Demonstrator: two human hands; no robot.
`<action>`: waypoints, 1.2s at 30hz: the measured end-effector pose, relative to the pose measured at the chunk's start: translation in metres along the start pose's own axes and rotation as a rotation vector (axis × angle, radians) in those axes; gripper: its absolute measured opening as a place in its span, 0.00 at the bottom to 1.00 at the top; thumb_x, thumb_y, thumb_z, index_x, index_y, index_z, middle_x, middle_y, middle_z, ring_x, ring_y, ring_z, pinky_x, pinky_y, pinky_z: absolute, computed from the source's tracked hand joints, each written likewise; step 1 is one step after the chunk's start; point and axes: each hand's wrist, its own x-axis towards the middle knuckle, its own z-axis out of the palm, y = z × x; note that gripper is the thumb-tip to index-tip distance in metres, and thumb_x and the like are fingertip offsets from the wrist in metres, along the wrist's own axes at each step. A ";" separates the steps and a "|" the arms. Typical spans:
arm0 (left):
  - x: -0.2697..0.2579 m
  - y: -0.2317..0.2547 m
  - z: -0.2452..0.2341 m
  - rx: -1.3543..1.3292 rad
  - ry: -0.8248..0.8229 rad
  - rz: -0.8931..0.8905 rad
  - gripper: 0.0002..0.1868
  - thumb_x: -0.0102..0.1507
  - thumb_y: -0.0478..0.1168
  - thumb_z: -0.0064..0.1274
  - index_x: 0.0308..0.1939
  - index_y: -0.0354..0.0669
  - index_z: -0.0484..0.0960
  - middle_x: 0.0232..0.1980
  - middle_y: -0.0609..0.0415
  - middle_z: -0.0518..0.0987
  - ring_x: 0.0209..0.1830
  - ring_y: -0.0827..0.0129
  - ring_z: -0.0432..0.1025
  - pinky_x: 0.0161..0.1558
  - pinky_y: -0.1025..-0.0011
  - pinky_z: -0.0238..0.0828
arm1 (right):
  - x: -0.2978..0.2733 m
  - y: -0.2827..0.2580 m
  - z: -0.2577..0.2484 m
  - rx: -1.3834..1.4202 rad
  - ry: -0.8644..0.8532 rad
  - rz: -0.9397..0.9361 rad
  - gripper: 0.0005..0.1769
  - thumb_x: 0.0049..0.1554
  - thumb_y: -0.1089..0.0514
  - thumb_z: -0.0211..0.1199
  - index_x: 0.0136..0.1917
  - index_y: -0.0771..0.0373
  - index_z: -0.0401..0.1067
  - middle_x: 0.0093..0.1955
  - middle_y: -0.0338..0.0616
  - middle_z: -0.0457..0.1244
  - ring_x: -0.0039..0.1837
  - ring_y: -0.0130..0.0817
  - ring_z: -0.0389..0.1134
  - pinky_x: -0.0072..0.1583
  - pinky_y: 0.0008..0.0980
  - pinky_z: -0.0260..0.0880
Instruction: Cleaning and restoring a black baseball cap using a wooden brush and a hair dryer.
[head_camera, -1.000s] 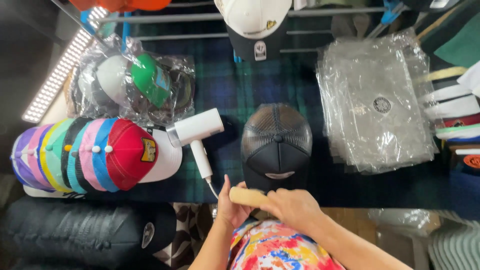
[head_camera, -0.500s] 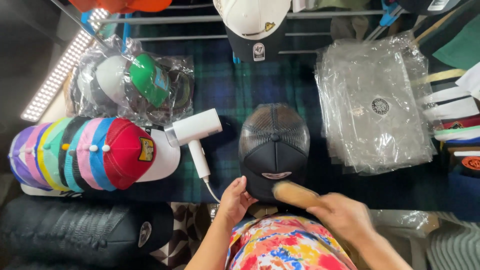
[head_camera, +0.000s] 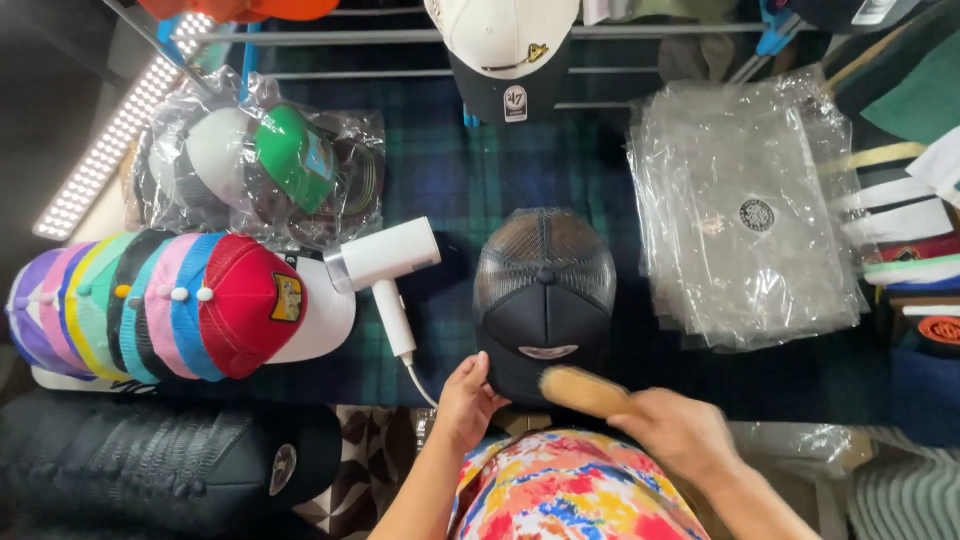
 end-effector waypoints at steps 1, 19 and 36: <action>-0.004 0.000 0.000 -0.001 0.004 -0.003 0.11 0.68 0.50 0.55 0.39 0.51 0.75 0.31 0.58 0.82 0.28 0.70 0.77 0.34 0.65 0.78 | 0.007 -0.015 0.013 0.000 -0.005 0.001 0.26 0.51 0.21 0.55 0.49 0.34 0.77 0.50 0.18 0.71 0.56 0.25 0.72 0.56 0.32 0.68; -0.010 0.009 0.011 -0.014 0.057 -0.006 0.09 0.69 0.47 0.53 0.40 0.47 0.77 0.31 0.57 0.81 0.27 0.68 0.76 0.31 0.65 0.77 | 0.036 0.048 0.070 0.073 0.386 -0.222 0.23 0.54 0.27 0.59 0.37 0.46 0.70 0.36 0.30 0.66 0.42 0.35 0.70 0.43 0.40 0.66; -0.041 0.015 0.010 -0.440 0.052 -0.188 0.40 0.66 0.68 0.42 0.54 0.30 0.81 0.49 0.34 0.84 0.47 0.46 0.79 0.51 0.51 0.77 | 0.021 -0.101 0.028 -0.474 0.521 -0.761 0.16 0.65 0.34 0.50 0.46 0.42 0.69 0.35 0.30 0.57 0.33 0.33 0.64 0.22 0.44 0.59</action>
